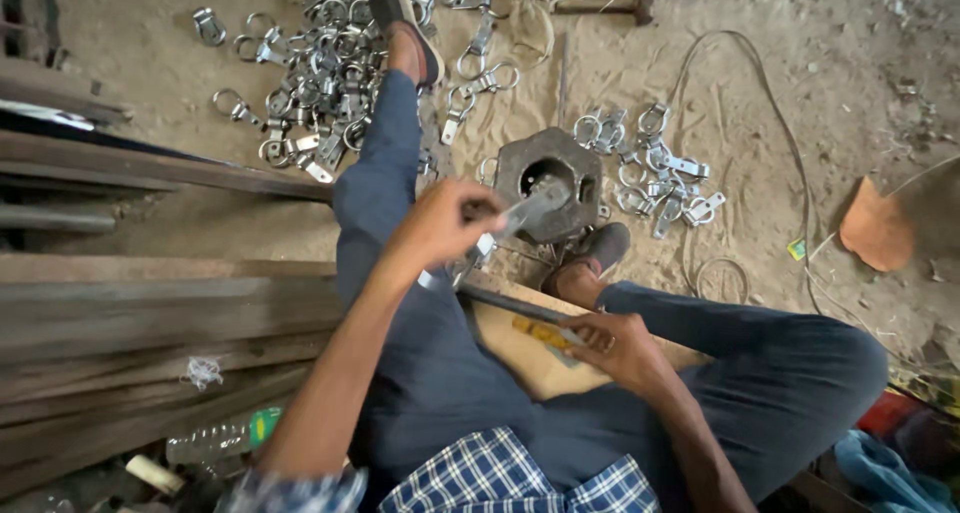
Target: The person uses a hammer and a screwdriver to assemble metal snap hooks on a metal jig. They place components into the jig, insert small pins or springs, and hammer the assembly into place.
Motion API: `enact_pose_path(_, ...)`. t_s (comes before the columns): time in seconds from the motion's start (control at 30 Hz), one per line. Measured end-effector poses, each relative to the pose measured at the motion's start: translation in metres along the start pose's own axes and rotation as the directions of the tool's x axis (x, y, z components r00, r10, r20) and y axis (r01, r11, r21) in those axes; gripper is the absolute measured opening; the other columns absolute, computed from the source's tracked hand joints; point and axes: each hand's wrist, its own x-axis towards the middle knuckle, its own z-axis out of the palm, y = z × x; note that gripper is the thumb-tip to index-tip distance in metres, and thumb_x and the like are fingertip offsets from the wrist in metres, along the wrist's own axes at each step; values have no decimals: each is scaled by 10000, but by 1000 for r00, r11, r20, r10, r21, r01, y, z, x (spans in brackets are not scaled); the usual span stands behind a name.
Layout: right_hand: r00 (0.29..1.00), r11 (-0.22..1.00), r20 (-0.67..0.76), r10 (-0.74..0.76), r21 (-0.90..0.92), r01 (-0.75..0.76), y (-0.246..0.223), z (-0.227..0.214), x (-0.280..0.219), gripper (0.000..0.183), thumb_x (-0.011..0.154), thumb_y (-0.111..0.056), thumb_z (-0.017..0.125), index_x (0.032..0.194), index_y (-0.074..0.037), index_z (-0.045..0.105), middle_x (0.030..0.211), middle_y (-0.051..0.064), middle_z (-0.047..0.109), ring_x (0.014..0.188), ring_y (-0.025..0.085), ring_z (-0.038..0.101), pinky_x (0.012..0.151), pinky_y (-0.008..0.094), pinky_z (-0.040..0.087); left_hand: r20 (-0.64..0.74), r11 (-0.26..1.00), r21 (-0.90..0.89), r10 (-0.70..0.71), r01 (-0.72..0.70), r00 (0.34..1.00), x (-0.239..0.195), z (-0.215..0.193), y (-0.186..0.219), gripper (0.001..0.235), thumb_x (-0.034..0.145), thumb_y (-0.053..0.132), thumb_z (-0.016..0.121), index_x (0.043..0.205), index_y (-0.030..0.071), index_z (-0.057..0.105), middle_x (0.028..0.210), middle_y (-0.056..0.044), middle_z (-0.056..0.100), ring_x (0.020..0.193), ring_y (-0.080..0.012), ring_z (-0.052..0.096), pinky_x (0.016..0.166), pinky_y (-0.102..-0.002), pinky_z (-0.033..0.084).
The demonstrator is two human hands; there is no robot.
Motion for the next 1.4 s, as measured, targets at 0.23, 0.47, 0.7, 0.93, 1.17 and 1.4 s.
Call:
enact_pose_path(0.23,929,969,-368,29,238,64,22,-13,-5,432,758,-68,854,1183,-67,773,826,-17,670,697,57,578,614,220,507,-200,876,468,237,-120,951,98,60,-13,167,782,232,846,883,102,822,980,-113,711,1016,-298,643,1064,-496,417)
enact_pose_path(0.47,846,885,-487,220,464,37,29,-27,-4,345,825,-30,807,1151,17,704,865,-14,709,767,46,642,689,189,526,-221,813,581,207,-42,953,65,86,-3,302,1024,278,640,1273,107,640,1407,-118,514,1275,-364,482,1043,-569,374)
enact_pose_path(0.7,868,816,-450,211,570,98,40,-18,10,267,892,-22,768,1139,15,672,864,-15,639,788,53,601,675,199,483,-366,842,525,357,-126,859,32,88,-17,649,960,381,688,1454,5,497,1541,-237,411,1425,-444,366,1145,-577,294)
enact_pose_path(0.93,867,745,-468,168,637,200,47,-4,18,284,890,-36,725,1143,-14,598,958,5,686,896,73,665,761,240,553,-338,930,219,357,-296,871,39,59,-44,749,927,343,792,1492,-19,459,1578,-269,445,1486,-448,428,1235,-486,356)
enact_pose_path(1.17,839,792,-506,201,588,165,52,2,18,285,924,-53,761,1170,20,637,944,61,675,915,114,641,804,277,531,-251,939,208,322,-274,913,34,71,-37,929,785,305,853,1546,33,396,1609,-251,376,1500,-430,352,1225,-497,300)
enact_pose_path(1.4,810,813,-540,230,564,146,51,0,25,302,896,-117,762,1140,17,644,958,40,713,898,106,663,784,298,558,-234,954,160,285,-252,930,42,62,-40,797,840,264,811,1518,57,448,1605,-216,403,1522,-393,363,1245,-477,295)
